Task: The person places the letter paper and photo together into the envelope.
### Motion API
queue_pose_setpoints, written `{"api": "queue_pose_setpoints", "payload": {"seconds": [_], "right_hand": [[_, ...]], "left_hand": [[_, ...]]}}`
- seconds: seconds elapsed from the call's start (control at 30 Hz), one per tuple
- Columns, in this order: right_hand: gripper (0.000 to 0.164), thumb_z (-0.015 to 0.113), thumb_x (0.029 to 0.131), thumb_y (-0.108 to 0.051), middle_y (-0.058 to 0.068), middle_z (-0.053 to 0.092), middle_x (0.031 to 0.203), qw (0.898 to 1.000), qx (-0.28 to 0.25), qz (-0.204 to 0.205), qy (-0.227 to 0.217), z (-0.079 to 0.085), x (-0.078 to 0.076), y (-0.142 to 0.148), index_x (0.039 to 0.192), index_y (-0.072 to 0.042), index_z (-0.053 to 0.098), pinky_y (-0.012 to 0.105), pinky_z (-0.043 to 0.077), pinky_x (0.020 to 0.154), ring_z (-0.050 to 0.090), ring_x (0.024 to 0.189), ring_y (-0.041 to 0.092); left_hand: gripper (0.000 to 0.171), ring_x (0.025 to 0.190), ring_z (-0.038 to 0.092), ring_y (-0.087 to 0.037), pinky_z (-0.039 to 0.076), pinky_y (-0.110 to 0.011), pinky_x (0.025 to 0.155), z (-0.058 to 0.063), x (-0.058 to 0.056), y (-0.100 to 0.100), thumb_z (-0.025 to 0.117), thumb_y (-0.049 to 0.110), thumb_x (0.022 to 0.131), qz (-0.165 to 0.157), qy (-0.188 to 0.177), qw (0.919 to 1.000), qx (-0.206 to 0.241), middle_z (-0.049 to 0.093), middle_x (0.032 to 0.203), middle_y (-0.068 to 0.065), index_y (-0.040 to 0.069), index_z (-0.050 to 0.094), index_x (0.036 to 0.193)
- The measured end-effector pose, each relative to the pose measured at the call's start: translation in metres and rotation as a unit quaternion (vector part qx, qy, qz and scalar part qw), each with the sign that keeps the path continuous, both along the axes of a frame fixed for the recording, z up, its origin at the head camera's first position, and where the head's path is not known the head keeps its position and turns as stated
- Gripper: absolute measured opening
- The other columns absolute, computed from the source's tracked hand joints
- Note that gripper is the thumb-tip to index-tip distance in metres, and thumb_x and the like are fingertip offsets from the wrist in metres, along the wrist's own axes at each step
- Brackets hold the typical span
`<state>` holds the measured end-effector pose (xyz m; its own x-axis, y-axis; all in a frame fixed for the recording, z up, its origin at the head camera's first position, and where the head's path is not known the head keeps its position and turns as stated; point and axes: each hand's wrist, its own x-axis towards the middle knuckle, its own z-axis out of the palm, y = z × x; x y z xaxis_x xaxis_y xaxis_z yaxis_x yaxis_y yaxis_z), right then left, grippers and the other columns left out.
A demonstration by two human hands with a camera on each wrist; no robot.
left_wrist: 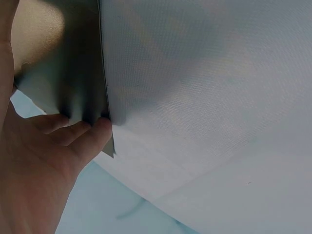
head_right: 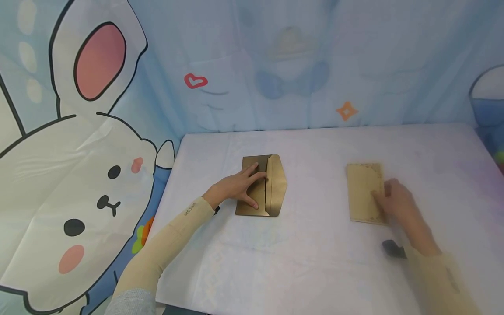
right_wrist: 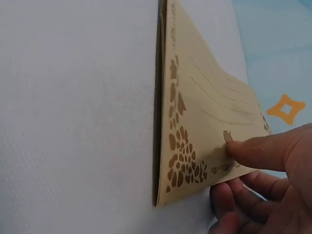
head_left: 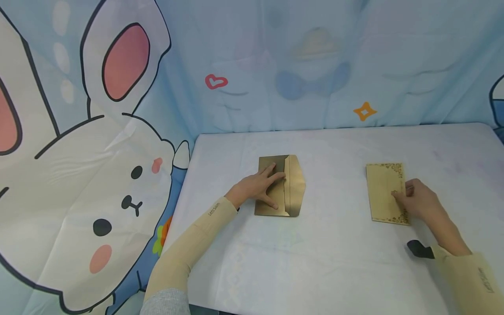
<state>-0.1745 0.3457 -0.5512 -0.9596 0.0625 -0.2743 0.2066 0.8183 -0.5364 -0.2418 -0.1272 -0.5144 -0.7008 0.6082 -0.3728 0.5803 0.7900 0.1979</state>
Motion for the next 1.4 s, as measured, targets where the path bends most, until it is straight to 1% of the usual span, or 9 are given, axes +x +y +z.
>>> {"api": "queue_pose_setpoints", "payload": {"seconds": [0.1,0.23,0.33,0.43,0.57,0.7,0.8,1.17,1.4], "right_hand": [[0.056,0.046,0.106,-0.03,0.04,0.049,0.116,1.0,-0.001,0.001,0.022,0.002,0.002,0.001,0.129,0.021,0.038,0.048,0.049,0.069,0.054,0.097,0.05],[0.046,0.041,0.107,-0.021,0.037,0.055,0.11,0.999,-0.003,-0.004,0.039,0.002,0.003,0.003,0.13,0.019,0.042,0.041,0.048,0.062,0.058,0.09,0.045],[0.049,0.04,0.108,-0.023,0.037,0.055,0.115,0.999,-0.02,-0.02,0.021,-0.001,0.003,0.004,0.136,0.017,0.041,0.036,0.046,0.061,0.058,0.094,0.044],[0.059,0.038,0.109,-0.032,0.039,0.052,0.126,0.998,-0.051,-0.026,0.002,-0.003,0.002,0.005,0.143,0.015,0.037,0.043,0.048,0.07,0.057,0.104,0.045],[0.07,0.038,0.107,-0.045,0.038,0.052,0.134,0.995,-0.098,-0.02,-0.007,-0.003,0.001,0.003,0.149,0.011,0.033,0.038,0.05,0.075,0.064,0.091,0.016],[0.073,0.042,0.106,-0.048,0.035,0.053,0.135,0.989,-0.144,-0.014,-0.01,-0.001,0.0,-0.003,0.151,0.009,0.031,0.021,0.049,0.066,0.056,0.078,-0.01],[0.072,0.044,0.106,-0.046,0.033,0.053,0.136,0.986,-0.164,-0.006,-0.008,0.002,-0.001,-0.011,0.15,0.009,0.031,0.016,0.049,0.066,0.058,0.078,-0.011],[0.066,0.045,0.107,-0.041,0.036,0.053,0.136,0.982,-0.188,0.018,0.003,0.007,-0.005,-0.042,0.148,0.009,0.034,0.014,0.049,0.069,0.062,0.08,-0.009],[0.065,0.046,0.107,-0.04,0.036,0.057,0.133,0.98,-0.198,0.026,-0.001,0.008,-0.007,-0.062,0.148,0.009,0.035,0.014,0.05,0.07,0.064,0.08,-0.006]], "left_hand": [[0.111,0.153,0.025,-0.037,0.053,-0.049,0.098,-0.001,0.0,0.0,0.074,0.072,0.074,0.0,0.0,1.0,0.0,0.001,0.17,-0.014,0.036,0.014,0.16],[0.111,0.154,0.023,-0.037,0.052,-0.049,0.099,-0.002,0.0,0.0,0.074,0.072,0.074,0.001,0.0,1.0,0.001,0.001,0.17,-0.014,0.036,0.014,0.16],[0.111,0.154,0.022,-0.037,0.052,-0.049,0.1,-0.002,0.0,0.0,0.074,0.072,0.074,0.0,0.001,1.0,0.0,0.001,0.17,-0.015,0.036,0.013,0.16],[0.112,0.153,0.023,-0.038,0.052,-0.049,0.099,-0.002,0.0,0.0,0.074,0.072,0.074,0.001,0.001,1.0,-0.001,0.001,0.17,-0.015,0.035,0.014,0.16],[0.112,0.153,0.023,-0.038,0.053,-0.049,0.098,-0.001,0.0,0.0,0.074,0.071,0.074,0.002,0.001,1.0,-0.001,0.001,0.17,-0.016,0.035,0.014,0.16],[0.112,0.153,0.024,-0.038,0.052,-0.049,0.099,-0.002,-0.001,0.0,0.074,0.072,0.074,-0.001,0.002,1.0,0.0,0.001,0.17,-0.016,0.035,0.014,0.16],[0.111,0.152,0.026,-0.038,0.053,-0.048,0.099,-0.003,-0.002,0.0,0.073,0.072,0.074,-0.004,0.003,1.0,0.002,0.002,0.169,-0.017,0.035,0.013,0.16],[0.112,0.151,0.027,-0.04,0.053,-0.048,0.098,-0.001,-0.003,0.0,0.074,0.072,0.073,0.0,-0.004,1.0,0.001,0.0,0.17,-0.016,0.036,0.013,0.16],[0.113,0.152,0.027,-0.038,0.054,-0.046,0.097,-0.006,-0.003,0.0,0.071,0.076,0.072,-0.003,0.004,1.0,-0.009,-0.001,0.17,-0.015,0.037,0.012,0.16]]}}
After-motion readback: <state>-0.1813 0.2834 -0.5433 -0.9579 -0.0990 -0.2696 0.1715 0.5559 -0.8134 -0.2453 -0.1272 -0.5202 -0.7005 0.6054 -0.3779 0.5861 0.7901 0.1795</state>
